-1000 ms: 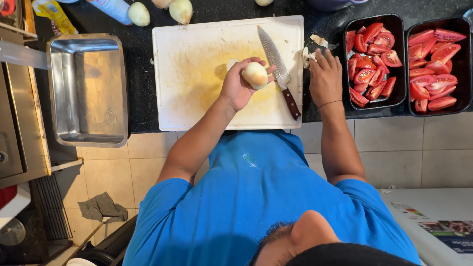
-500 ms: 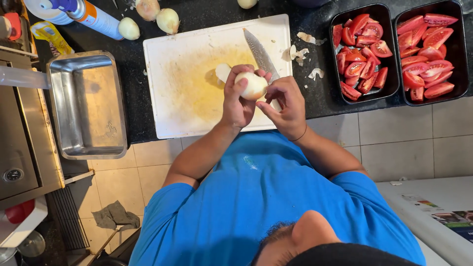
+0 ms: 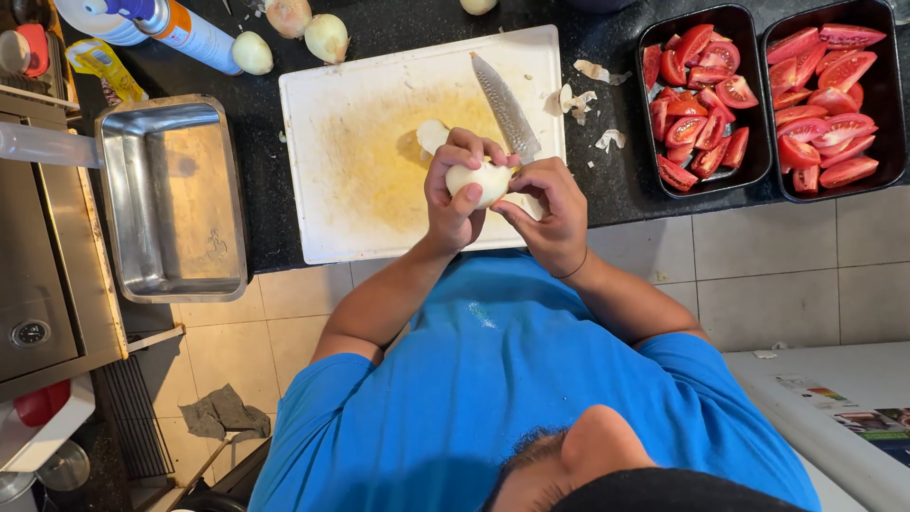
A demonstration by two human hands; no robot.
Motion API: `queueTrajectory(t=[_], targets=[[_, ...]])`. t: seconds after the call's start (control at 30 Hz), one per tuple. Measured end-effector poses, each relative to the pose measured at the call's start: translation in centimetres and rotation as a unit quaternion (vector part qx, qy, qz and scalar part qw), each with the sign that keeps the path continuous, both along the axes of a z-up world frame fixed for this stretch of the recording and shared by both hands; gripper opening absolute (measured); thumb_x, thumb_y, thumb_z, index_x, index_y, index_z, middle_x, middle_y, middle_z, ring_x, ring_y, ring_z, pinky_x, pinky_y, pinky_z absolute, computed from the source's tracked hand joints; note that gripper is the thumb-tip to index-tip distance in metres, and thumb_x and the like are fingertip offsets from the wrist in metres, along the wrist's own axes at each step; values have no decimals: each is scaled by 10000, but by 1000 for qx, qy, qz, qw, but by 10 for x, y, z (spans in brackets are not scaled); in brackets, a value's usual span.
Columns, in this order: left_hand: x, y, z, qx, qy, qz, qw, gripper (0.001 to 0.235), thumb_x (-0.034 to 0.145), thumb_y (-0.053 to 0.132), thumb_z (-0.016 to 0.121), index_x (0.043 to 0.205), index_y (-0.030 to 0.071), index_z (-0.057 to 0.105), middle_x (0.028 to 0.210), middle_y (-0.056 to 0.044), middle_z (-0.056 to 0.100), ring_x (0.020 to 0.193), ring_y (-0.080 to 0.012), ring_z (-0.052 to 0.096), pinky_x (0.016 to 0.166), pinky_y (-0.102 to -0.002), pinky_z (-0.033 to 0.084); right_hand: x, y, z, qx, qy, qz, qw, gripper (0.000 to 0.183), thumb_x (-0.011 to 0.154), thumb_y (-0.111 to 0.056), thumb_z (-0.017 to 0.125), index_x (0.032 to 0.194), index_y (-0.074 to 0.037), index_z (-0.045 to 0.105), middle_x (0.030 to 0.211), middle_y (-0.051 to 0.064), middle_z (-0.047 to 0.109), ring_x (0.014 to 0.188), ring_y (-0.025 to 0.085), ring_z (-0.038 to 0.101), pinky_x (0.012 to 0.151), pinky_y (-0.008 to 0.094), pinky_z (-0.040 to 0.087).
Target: The person picks up several onions from a box, peels off their outer skins, and then uses a knife to finely chop them on a white cutting board.
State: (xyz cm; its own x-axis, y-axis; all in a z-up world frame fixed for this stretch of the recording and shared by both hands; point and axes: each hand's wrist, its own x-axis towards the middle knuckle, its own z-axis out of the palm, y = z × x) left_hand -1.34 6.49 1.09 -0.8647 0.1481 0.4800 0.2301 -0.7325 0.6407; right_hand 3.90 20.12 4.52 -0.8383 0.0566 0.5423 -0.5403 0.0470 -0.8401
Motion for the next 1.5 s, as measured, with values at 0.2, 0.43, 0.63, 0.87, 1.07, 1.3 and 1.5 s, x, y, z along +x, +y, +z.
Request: queueTrajectory(t=[0.2,0.43,0.63,0.87,1.07,1.3,1.5], targets=[[2,-4,0,-32,46,36,998,250,930,182,719,1025,49,529,1044,-110,406,1088,-277,585,1037,-524,560,-1,-2,-4,-23,-11,50,998,143,929,33,769,932,44,626,936,132,506,849,198,595,753,333,569],[4,-2,1,-27,46,77,996,247,941,204,729,1037,78,539,1065,-92,414,1105,-258,588,1040,-558,537,-5,-3,-9,-84,20,40,996,173,918,55,774,986,49,615,952,156,535,876,224,609,749,331,559],[1,-4,2,-20,48,76,996,215,929,179,720,1025,68,562,1086,-112,437,1136,-310,619,1024,-671,495,-15,1,-12,-15,59,-7,998,68,894,109,778,934,89,727,904,188,658,802,253,687,671,325,584],[5,-14,3,-117,10,11,993,328,945,188,632,1232,107,496,1376,-112,420,1379,-332,524,1133,-553,457,-33,-4,-31,-17,60,-2,998,166,990,-39,709,865,44,636,852,180,602,831,339,664,748,400,554],[-6,-19,-4,-58,-182,60,980,371,897,68,516,1261,49,449,1274,-105,431,1269,-280,549,1071,-591,511,-14,-8,-39,-23,11,199,980,152,941,-140,722,837,-41,670,821,106,655,769,284,651,741,395,534],[-7,-38,7,78,-331,-24,940,314,964,241,436,1252,133,497,1312,-77,550,1345,-272,532,1146,-717,377,-63,102,-106,291,-108,22,950,151,888,42,711,1026,36,649,915,262,649,836,481,633,755,551,487],[-4,-33,-4,111,-358,-33,926,222,1015,357,475,1031,168,591,1196,-60,626,1199,-261,643,1072,-658,489,-59,81,-85,378,67,-144,912,273,891,160,596,1141,74,660,1152,237,584,1004,426,602,826,469,530]])
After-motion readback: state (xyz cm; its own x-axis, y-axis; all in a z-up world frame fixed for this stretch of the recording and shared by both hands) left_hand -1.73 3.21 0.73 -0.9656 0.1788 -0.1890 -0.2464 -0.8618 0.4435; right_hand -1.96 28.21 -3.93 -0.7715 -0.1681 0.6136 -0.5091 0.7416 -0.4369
